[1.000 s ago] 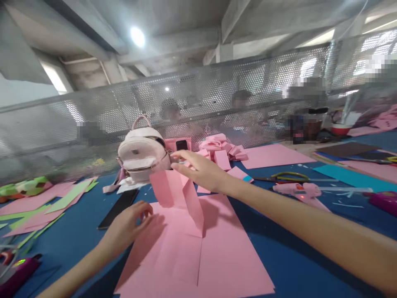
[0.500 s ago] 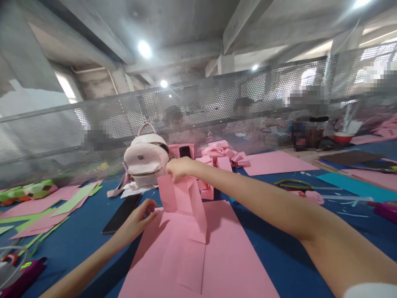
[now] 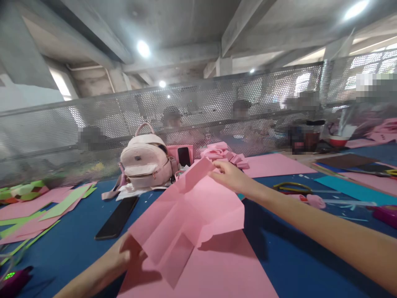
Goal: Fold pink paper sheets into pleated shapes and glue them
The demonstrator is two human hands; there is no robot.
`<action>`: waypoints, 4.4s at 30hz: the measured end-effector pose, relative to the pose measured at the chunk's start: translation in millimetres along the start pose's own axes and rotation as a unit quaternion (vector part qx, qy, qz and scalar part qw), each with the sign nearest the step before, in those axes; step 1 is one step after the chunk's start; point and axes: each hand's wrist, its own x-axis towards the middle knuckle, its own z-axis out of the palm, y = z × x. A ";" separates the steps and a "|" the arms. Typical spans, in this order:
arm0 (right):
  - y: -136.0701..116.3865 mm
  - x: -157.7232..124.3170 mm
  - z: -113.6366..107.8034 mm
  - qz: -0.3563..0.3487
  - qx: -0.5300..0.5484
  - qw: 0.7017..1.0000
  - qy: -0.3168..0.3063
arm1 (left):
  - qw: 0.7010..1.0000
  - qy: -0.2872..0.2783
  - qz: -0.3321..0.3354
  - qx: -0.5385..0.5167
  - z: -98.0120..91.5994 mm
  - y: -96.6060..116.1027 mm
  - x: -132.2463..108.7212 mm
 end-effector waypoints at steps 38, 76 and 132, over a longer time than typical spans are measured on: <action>37.6 -46.0 92.0 0.090 0.167 0.974 -0.127 | 0.978 0.206 0.016 -0.019 9.4 -10.6 64.8; 24.4 -46.5 115.7 0.108 0.126 0.978 -0.127 | 0.981 0.191 -0.005 -0.025 11.3 -8.5 55.6; 23.8 -6.2 64.7 0.025 0.094 0.949 -0.298 | 0.994 0.007 -0.108 -0.023 -17.7 46.0 52.2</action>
